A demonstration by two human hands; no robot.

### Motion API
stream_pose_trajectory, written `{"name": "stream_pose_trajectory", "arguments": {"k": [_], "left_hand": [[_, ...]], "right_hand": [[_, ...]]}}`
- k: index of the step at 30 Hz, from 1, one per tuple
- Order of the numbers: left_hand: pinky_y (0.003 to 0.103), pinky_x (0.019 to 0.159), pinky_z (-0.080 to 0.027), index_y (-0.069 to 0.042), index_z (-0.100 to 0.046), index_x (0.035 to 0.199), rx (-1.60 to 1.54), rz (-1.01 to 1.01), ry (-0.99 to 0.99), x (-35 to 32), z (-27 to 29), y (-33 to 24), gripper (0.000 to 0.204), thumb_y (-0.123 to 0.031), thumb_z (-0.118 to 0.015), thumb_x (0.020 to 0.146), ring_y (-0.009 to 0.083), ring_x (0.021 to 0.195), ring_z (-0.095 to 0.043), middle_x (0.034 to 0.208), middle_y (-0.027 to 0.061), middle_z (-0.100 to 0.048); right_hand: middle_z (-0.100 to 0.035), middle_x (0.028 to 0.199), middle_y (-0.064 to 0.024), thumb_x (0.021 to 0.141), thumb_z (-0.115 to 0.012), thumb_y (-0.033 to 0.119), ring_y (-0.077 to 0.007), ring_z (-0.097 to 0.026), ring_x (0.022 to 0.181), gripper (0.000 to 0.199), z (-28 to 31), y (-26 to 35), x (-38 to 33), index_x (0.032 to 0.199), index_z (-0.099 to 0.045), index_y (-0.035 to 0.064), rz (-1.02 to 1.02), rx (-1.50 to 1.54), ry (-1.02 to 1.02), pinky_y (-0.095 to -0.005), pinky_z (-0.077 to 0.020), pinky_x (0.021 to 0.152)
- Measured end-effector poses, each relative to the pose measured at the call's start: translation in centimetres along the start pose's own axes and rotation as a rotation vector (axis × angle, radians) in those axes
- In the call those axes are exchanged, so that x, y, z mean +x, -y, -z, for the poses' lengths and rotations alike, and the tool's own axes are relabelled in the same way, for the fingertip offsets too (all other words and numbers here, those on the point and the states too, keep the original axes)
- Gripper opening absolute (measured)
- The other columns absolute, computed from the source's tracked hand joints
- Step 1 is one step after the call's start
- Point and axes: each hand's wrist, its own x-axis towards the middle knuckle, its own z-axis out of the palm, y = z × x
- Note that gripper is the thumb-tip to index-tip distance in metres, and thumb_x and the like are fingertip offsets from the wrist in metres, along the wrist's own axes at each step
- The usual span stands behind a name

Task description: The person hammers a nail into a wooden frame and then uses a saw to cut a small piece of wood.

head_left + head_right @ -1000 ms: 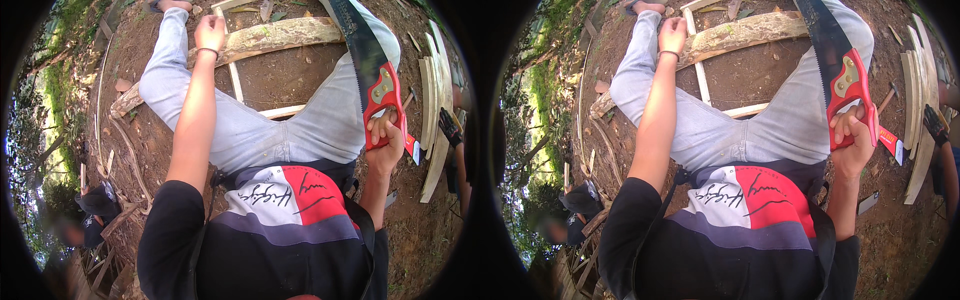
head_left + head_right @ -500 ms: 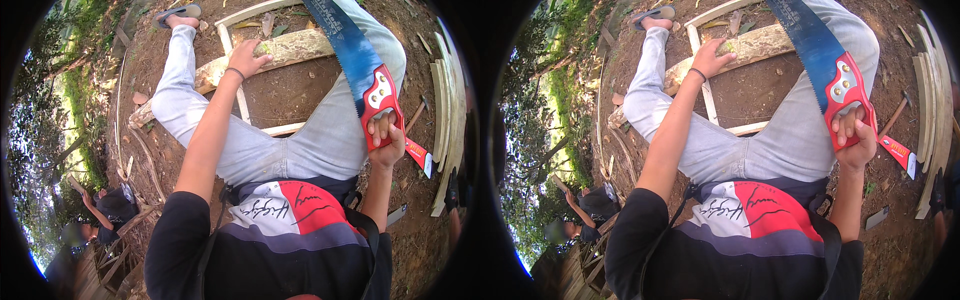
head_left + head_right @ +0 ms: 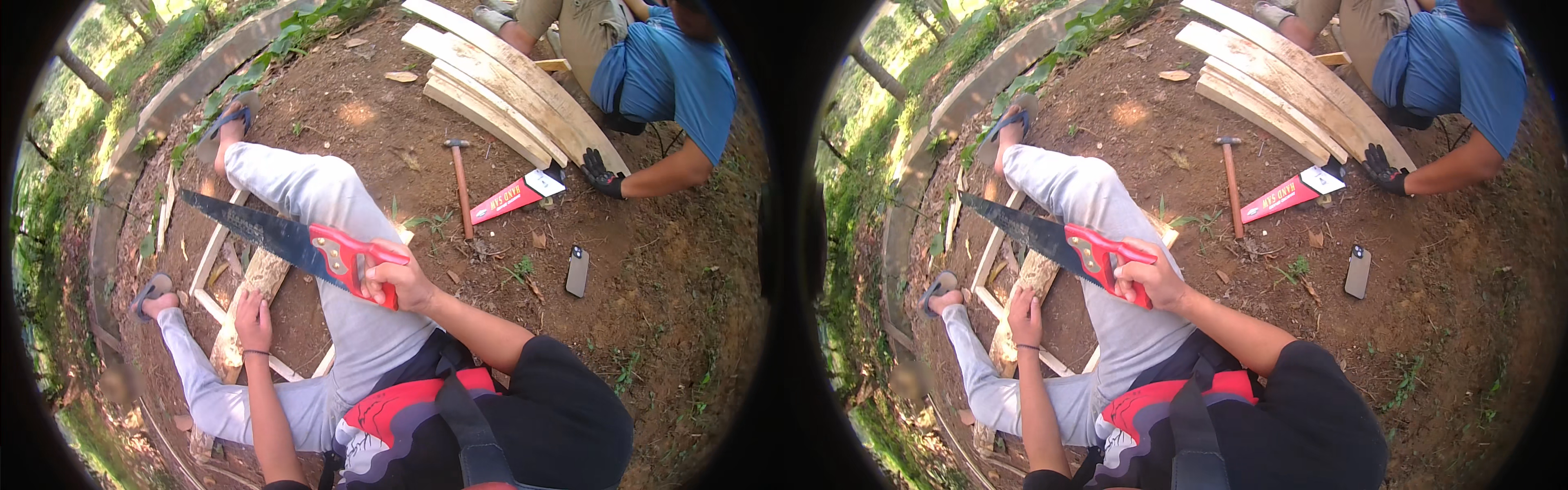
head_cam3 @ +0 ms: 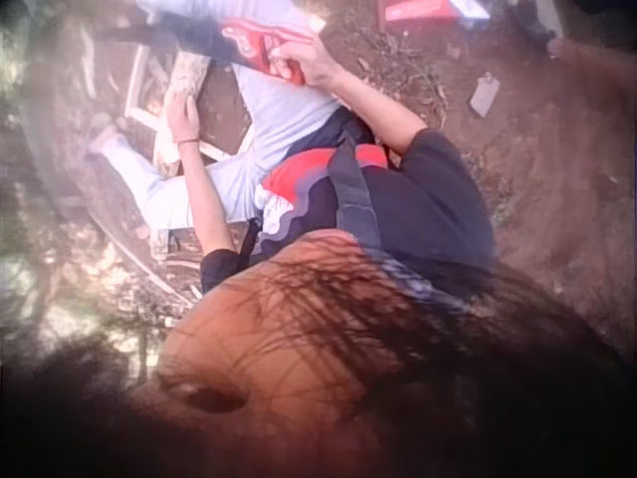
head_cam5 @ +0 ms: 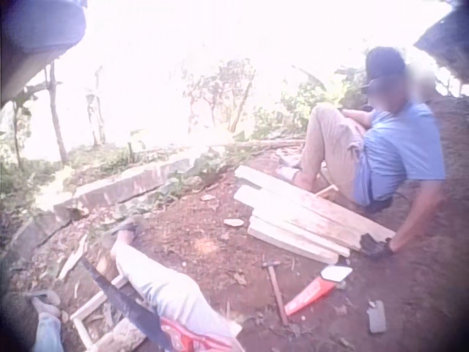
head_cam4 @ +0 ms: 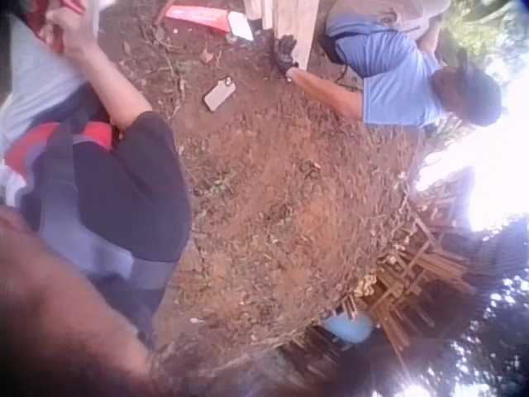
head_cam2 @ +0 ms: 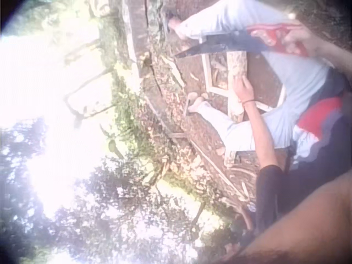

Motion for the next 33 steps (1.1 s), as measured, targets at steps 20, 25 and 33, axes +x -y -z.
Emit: {"name": "stream_pose_trajectory", "arguments": {"k": [20, 25, 33], "left_hand": [[0.048, 0.105, -0.032, -0.011, -0.047, 0.132, 0.389, 0.207, 0.055, -0.4, 0.7, 0.5, 0.072, -0.039, -0.075, 0.072, 0.0361, 0.127, -0.039, 0.139, 0.0178, -0.042], [0.041, 0.101, -0.039, -0.005, -0.058, 0.117, 0.263, 0.195, -0.013, -0.5, 1.5, 0.9, 0.053, -0.029, -0.075, 0.074, 0.0346, 0.119, -0.048, 0.130, 0.0172, -0.051], [0.041, 0.101, -0.039, -0.003, -0.062, 0.111, 0.036, 0.236, -0.033, -1.0, 1.8, 3.3, 0.031, -0.020, -0.063, 0.084, 0.0349, 0.115, -0.052, 0.123, 0.0189, -0.057]], "right_hand": [[-0.049, 0.054, -0.0064, 0.077, -0.051, 0.006, -0.0148, -0.049, 0.045, 0.005, -0.4, -0.9, -0.3, 0.077, -0.046, 0.0025, 0.039, 0.061, -0.032, -0.0312, -0.0481, 0.060], [-0.053, 0.058, -0.0071, 0.076, -0.053, 0.002, -0.0128, -0.052, 0.047, 0.006, -1.0, -0.9, -1.0, 0.081, -0.049, 0.0003, 0.245, -0.280, -0.021, -0.0292, -0.0479, 0.057], [-0.055, 0.060, -0.0045, 0.082, -0.065, 0.009, -0.0138, -0.056, 0.051, 0.011, 3.1, 4.3, 3.2, 0.082, -0.057, 0.0018, 0.869, -0.954, -0.457, -0.0270, -0.0428, 0.049]]}}
